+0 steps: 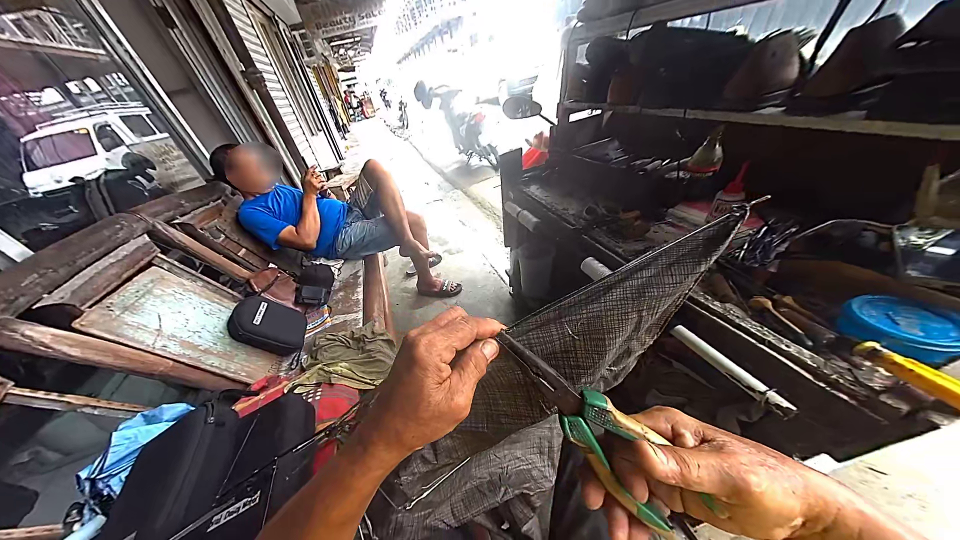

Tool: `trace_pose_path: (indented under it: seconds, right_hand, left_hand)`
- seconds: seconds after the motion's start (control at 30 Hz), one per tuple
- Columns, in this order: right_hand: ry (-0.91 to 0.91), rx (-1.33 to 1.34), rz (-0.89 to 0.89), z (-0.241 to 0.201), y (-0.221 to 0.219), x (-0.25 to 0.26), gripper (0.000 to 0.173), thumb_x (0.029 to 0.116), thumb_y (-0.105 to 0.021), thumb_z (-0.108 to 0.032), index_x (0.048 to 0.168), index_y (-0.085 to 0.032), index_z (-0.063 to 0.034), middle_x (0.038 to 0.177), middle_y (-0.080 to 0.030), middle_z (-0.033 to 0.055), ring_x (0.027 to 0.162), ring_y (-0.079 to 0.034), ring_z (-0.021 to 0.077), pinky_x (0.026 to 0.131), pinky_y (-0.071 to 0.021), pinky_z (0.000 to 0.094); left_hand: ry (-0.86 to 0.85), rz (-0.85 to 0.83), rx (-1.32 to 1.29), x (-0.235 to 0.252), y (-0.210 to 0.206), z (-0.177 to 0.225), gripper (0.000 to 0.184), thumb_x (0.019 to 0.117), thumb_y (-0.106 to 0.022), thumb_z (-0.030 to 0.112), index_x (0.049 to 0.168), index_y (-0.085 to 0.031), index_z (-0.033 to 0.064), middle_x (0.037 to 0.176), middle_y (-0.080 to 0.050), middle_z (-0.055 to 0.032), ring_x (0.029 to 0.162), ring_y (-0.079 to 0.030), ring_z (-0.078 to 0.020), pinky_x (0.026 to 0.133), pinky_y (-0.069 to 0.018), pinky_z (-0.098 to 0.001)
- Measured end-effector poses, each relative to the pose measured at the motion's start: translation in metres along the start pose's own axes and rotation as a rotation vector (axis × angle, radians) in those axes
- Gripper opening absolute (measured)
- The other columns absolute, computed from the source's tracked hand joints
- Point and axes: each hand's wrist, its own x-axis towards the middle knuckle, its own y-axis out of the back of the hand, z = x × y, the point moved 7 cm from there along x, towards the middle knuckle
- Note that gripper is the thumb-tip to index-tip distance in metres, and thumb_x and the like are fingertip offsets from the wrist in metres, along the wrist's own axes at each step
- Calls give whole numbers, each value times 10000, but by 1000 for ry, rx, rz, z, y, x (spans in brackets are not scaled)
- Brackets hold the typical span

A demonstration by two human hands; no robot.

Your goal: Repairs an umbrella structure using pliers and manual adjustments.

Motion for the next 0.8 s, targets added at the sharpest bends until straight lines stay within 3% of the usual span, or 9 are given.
trace_pose_path:
  seconds: [0.07,0.23,0.37,0.57,0.63,0.8]
  right_hand:
    - [-10,8,-17,0,-1,-1,457,1074,-491,-461,1103,-712,-62,1164,-732,186,971,-758,306,816,-650,424]
    - [14,-116,62,-2,5,-5,375,1065,-525,-443,1100,-697,-110,1015,-727,91,793,-731,173,689,-635,317]
    - [-3,-196,111,-3,8,-9,357,1051,-559,-435,1112,-705,-116,1008,-726,73,778,-713,143,672,-620,294]
    - [-22,-388,274,-2,20,-16,339,1004,-630,-472,1003,-707,-141,832,-694,9,619,-631,59,532,-536,208]
    - [-45,-421,285,-2,22,-18,349,999,-635,-476,1020,-714,-136,837,-710,11,640,-654,70,562,-559,220]
    - [-17,-359,223,-4,19,-20,396,1026,-606,-440,1122,-714,-71,1027,-763,112,853,-760,218,776,-649,367]
  left_hand:
    - [1,1,-12,-1,-1,0,220,1018,-569,114,1092,-751,14,921,-683,-11,843,-627,-29,773,-540,-183]
    - [22,-14,-2,-1,-3,0,227,1022,-567,137,1090,-756,33,885,-666,-3,797,-611,-21,722,-526,-168]
    - [18,-30,11,-3,-6,-1,239,1027,-556,145,1098,-755,36,888,-668,-12,801,-612,-27,730,-522,-174]
    - [-18,-39,50,-4,-5,2,238,1028,-551,147,1080,-758,43,869,-646,-4,784,-596,-27,704,-502,-167]
    - [-13,-43,52,-4,-4,1,237,1026,-553,149,1084,-759,47,871,-645,-2,782,-591,-25,697,-497,-163]
    - [-9,-35,44,-5,-4,-1,238,1023,-551,148,1091,-758,51,878,-653,-2,783,-600,-22,702,-504,-160]
